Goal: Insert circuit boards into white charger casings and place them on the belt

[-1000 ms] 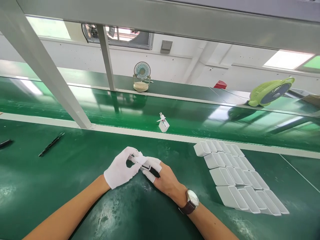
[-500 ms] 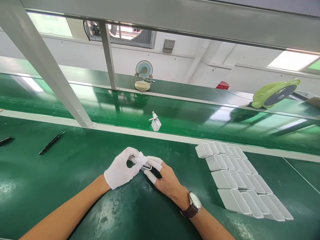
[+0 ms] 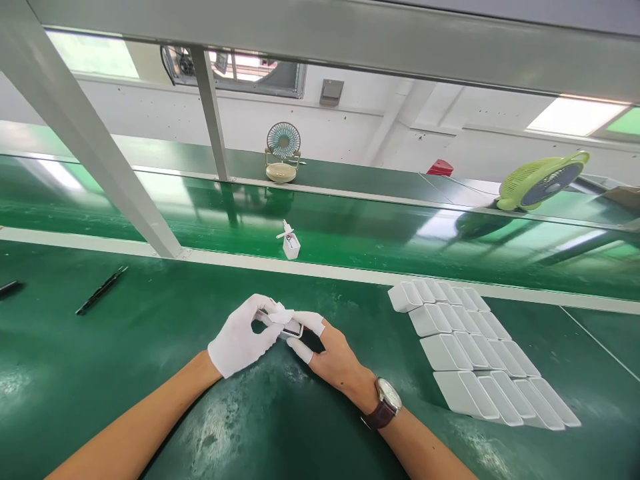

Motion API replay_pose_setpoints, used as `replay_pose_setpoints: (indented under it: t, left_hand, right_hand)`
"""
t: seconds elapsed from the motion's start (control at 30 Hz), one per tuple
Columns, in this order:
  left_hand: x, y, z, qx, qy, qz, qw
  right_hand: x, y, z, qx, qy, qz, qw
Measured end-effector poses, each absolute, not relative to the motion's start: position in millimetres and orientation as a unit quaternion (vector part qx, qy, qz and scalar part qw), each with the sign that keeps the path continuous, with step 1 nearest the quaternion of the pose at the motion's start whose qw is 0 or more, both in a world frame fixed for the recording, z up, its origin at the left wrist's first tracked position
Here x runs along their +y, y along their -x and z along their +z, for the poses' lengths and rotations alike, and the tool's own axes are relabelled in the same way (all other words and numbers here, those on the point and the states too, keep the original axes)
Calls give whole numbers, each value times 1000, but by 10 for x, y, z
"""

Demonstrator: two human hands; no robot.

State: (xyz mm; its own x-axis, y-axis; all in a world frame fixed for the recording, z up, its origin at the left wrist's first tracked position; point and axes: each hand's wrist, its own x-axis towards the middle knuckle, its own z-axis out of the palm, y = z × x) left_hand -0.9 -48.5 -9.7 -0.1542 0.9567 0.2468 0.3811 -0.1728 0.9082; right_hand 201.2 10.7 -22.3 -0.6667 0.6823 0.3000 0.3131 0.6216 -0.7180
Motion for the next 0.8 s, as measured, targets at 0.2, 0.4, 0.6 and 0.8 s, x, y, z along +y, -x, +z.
replay_pose_setpoints:
  t: [0.2, 0.4, 0.6, 0.8]
  left_hand:
    - [-480, 63, -159, 571, -600, 478, 292]
    - [-474, 38, -138, 589, -592, 472, 281]
    - [-471, 26, -135, 583, -589, 482, 284]
    - [-478, 51, -151, 585, -591, 474, 290]
  right_hand:
    - [112, -1997, -218, -877, 256, 293, 281]
    - [76, -2030, -180, -827, 339, 375, 246]
    - [99, -2004, -175, -887, 270, 293, 235]
    - [94, -2007, -177, -862, 299, 326, 248]
